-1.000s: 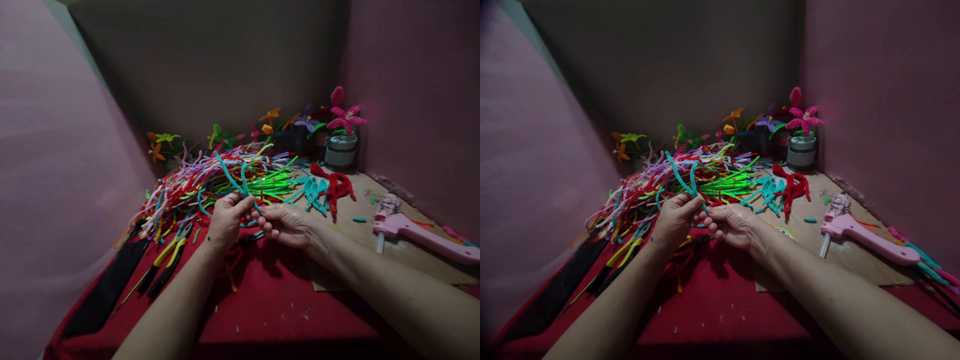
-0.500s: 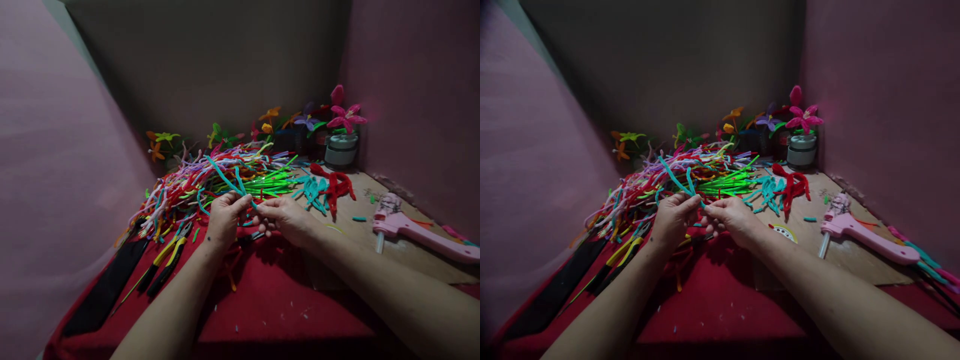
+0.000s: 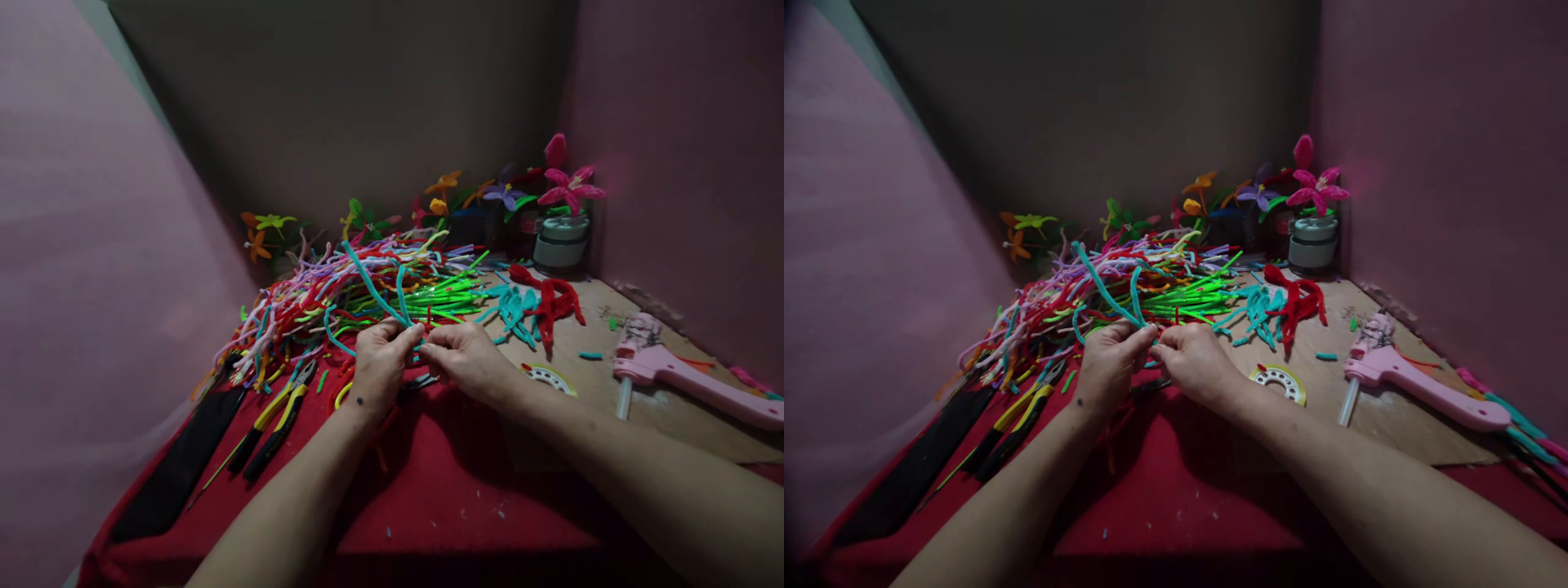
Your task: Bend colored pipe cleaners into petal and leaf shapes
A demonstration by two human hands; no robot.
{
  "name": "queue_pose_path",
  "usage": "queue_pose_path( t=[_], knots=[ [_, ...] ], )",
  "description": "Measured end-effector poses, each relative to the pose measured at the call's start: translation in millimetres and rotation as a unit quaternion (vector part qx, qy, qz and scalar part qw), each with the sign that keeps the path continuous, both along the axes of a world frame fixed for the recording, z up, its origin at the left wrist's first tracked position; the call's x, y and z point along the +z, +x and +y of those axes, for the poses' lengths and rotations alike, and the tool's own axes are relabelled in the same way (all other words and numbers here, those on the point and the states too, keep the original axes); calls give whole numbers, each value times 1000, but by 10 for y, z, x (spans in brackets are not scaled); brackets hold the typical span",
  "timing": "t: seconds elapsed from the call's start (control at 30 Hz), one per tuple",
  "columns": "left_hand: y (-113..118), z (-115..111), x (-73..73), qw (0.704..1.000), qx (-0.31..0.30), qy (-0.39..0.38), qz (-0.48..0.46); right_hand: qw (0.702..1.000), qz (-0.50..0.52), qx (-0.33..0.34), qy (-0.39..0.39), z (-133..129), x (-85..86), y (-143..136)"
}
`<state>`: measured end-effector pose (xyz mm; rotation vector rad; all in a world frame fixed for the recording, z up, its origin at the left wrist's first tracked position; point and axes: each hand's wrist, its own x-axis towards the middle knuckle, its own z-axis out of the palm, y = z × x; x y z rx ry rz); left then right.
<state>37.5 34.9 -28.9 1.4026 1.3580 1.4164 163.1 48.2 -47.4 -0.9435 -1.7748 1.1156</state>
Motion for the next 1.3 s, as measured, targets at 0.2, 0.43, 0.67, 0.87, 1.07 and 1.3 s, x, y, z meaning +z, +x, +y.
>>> queue_pose_path(
  t=[0.2, 0.43, 0.67, 0.87, 1.07, 1.3],
  knots=[
    [-42, 55, -30, 991, -39, -36, -125, 994, 41, 30, -95, -19, 45, -24],
    [-44, 60, -9, 964, -102, -90, -230, 977, 121, 26, -172, -31, 21, -49],
    [-116, 128, 61, 959, -72, -77, -263, 953, 166, 59, -247, -56, -6, -65],
    [-50, 74, -35, 964, -92, -78, -235, 965, 192, 51, -172, 22, -30, -25],
    [-34, 54, -65, 966, -91, -86, -227, 951, 202, 39, -229, 41, -34, -12],
    [-53, 81, -81, 969, -96, -77, -213, 940, 230, 49, -248, 18, -24, -33]
  ],
)
